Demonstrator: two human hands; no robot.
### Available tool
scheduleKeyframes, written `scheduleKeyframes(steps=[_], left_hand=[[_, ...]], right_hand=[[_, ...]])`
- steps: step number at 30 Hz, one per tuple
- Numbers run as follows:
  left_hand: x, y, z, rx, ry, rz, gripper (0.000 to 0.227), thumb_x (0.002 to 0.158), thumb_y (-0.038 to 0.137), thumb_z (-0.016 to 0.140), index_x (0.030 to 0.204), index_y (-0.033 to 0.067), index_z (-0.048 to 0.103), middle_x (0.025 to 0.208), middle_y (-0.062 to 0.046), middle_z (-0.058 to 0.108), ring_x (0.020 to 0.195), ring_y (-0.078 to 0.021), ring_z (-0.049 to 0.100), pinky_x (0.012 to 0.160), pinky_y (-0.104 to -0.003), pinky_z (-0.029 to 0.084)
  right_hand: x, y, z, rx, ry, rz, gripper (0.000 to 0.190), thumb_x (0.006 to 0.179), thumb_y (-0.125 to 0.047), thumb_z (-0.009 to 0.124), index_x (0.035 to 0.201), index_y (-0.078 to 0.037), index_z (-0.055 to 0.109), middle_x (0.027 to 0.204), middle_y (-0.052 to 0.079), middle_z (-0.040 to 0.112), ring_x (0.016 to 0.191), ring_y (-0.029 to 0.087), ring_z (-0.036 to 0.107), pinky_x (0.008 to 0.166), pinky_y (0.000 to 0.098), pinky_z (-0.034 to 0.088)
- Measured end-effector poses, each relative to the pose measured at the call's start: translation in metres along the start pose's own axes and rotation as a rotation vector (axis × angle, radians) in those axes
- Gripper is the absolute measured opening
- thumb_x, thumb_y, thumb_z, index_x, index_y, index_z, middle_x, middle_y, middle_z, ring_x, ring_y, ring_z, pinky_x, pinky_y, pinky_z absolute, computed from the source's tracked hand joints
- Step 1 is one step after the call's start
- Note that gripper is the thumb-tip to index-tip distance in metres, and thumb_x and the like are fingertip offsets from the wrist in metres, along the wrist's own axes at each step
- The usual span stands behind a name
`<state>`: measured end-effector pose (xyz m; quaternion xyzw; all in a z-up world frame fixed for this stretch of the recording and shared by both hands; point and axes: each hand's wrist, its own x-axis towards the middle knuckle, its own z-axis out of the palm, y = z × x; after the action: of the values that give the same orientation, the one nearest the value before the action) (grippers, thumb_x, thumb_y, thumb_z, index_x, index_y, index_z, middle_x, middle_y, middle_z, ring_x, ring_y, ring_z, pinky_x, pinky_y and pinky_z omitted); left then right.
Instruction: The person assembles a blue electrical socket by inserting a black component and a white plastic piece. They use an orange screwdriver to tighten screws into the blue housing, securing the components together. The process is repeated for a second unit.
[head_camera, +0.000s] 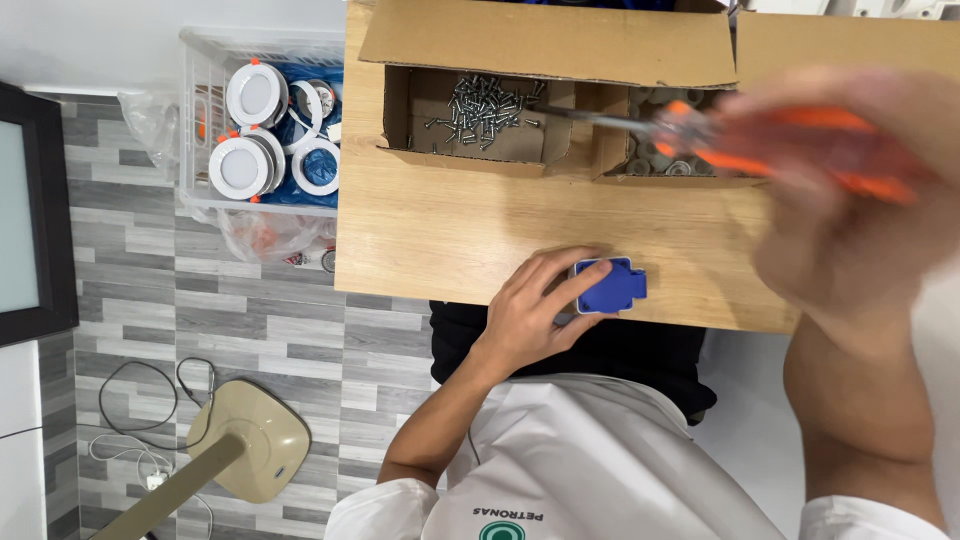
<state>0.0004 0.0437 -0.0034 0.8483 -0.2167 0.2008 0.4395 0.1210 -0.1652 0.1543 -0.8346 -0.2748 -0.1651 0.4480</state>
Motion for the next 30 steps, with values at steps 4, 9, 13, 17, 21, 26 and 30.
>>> scheduleKeyframes(steps=[4,9,13,17,21,26,30], left_hand=[[0.003,0.003,-0.002,-0.020,-0.033,-0.044,0.047,0.114,0.035,0.071,0.153,0.0133,0.057,0.150,-0.014,0.065,0.127,-0.0323,0.073,0.107,-0.041,0.062],[0.011,0.009,-0.008,-0.036,-0.019,-0.059,0.046,0.114,0.033,0.071,0.153,0.0122,0.056,0.150,-0.015,0.065,0.131,-0.0331,0.071,0.115,-0.041,0.060],[0.009,0.010,-0.006,0.000,-0.014,-0.084,0.051,0.112,0.032,0.077,0.155,0.0144,0.055,0.150,-0.013,0.065,0.133,-0.0316,0.070,0.113,-0.039,0.061],[0.008,0.009,-0.004,0.011,-0.009,-0.087,0.053,0.112,0.034,0.077,0.156,0.0141,0.055,0.149,-0.013,0.064,0.130,-0.0313,0.070,0.111,-0.039,0.062],[0.006,0.009,-0.004,0.010,-0.009,-0.098,0.056,0.109,0.032,0.082,0.155,0.0150,0.056,0.150,-0.012,0.064,0.129,-0.0304,0.070,0.107,-0.038,0.064],[0.001,0.001,-0.005,-0.247,0.026,-0.128,0.081,0.099,0.046,0.085,0.162,0.0131,0.046,0.160,-0.018,0.053,0.152,-0.0352,0.058,0.133,-0.050,0.052],[0.002,-0.003,-0.014,-0.525,0.137,-0.284,0.063,0.104,0.036,0.078,0.155,0.0072,0.053,0.155,-0.018,0.057,0.138,-0.0301,0.064,0.108,-0.039,0.066]], right_hand=[[0.028,0.015,0.021,0.007,-0.150,-0.320,0.029,0.131,-0.001,0.057,0.156,0.008,0.044,0.130,0.035,0.076,0.117,0.047,0.082,0.113,0.0537,0.061],[0.045,0.009,0.041,-0.013,-0.275,-0.311,0.032,0.131,0.001,0.055,0.159,0.011,0.043,0.134,0.032,0.073,0.122,0.041,0.078,0.105,0.0436,0.064],[0.046,0.008,0.047,0.031,-0.292,-0.301,0.033,0.131,-0.004,0.054,0.160,0.009,0.043,0.132,0.029,0.069,0.119,0.039,0.070,0.105,0.0439,0.061],[0.040,0.011,0.042,-0.007,-0.265,-0.321,0.033,0.131,0.000,0.055,0.160,0.011,0.043,0.135,0.032,0.071,0.123,0.041,0.077,0.109,0.0452,0.063],[0.021,0.016,0.024,-0.003,-0.145,-0.314,0.031,0.132,0.000,0.054,0.158,0.012,0.044,0.137,0.037,0.071,0.118,0.045,0.082,0.110,0.0482,0.064],[-0.022,0.027,0.006,0.222,0.198,-0.085,0.044,0.134,-0.028,0.036,0.159,0.008,0.035,0.130,0.044,0.061,0.077,0.050,0.067,0.070,0.0544,0.057],[-0.074,0.041,-0.010,0.269,0.343,0.029,0.079,0.132,-0.051,0.038,0.121,0.025,0.056,0.131,0.039,0.054,0.087,0.060,0.070,0.070,0.0538,0.062]])
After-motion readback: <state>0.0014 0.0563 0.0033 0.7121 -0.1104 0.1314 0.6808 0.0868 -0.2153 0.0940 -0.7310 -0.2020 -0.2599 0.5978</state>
